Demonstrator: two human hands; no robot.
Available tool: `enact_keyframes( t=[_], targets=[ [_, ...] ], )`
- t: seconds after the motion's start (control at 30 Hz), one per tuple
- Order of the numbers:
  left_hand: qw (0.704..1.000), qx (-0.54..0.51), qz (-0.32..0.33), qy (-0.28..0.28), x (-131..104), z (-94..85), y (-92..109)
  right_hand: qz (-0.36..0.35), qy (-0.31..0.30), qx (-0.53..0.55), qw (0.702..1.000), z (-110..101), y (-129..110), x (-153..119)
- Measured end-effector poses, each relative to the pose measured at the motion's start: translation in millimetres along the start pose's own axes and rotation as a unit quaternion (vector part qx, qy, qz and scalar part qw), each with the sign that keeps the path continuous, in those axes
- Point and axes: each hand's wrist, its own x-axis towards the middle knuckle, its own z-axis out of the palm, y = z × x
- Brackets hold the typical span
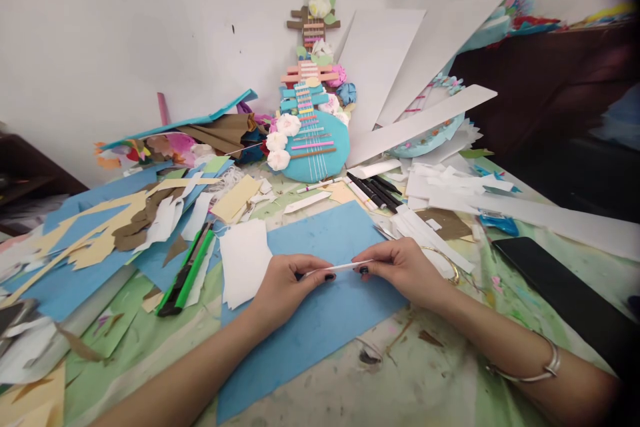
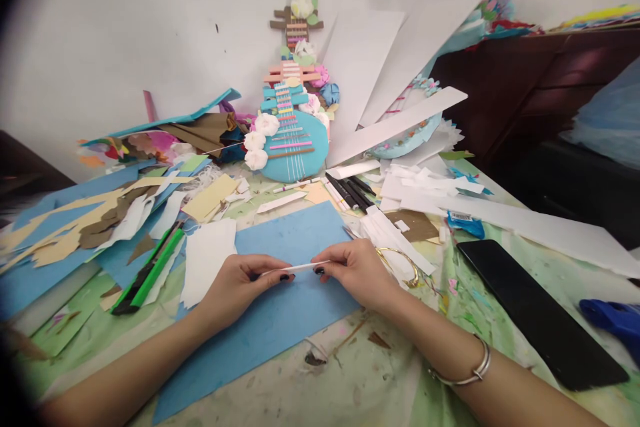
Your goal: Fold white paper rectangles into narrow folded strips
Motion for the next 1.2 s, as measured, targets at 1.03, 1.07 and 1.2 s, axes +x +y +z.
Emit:
enact_keyframes(
  t=[1.03,1.07,1.2],
  targets=[
    [0.997,0.01,0.023,-0.067,-0.9,-1.7,2.7,-0.035,-0.033,-0.041,0.998,1.5,-6.1,-2.0],
    [0.997,0.003,0.031,-0.073,-0.2,-3.0,2.7,-0.029,-0.036,-0.026,0.999,0.3,-4.6,-1.1],
    [0.992,-0.036,0.059,-0.103,2.5,-5.9,1.7,-0.03,-0.037,-0.019,0.999,-3.5,0.4,2.3]
  ],
)
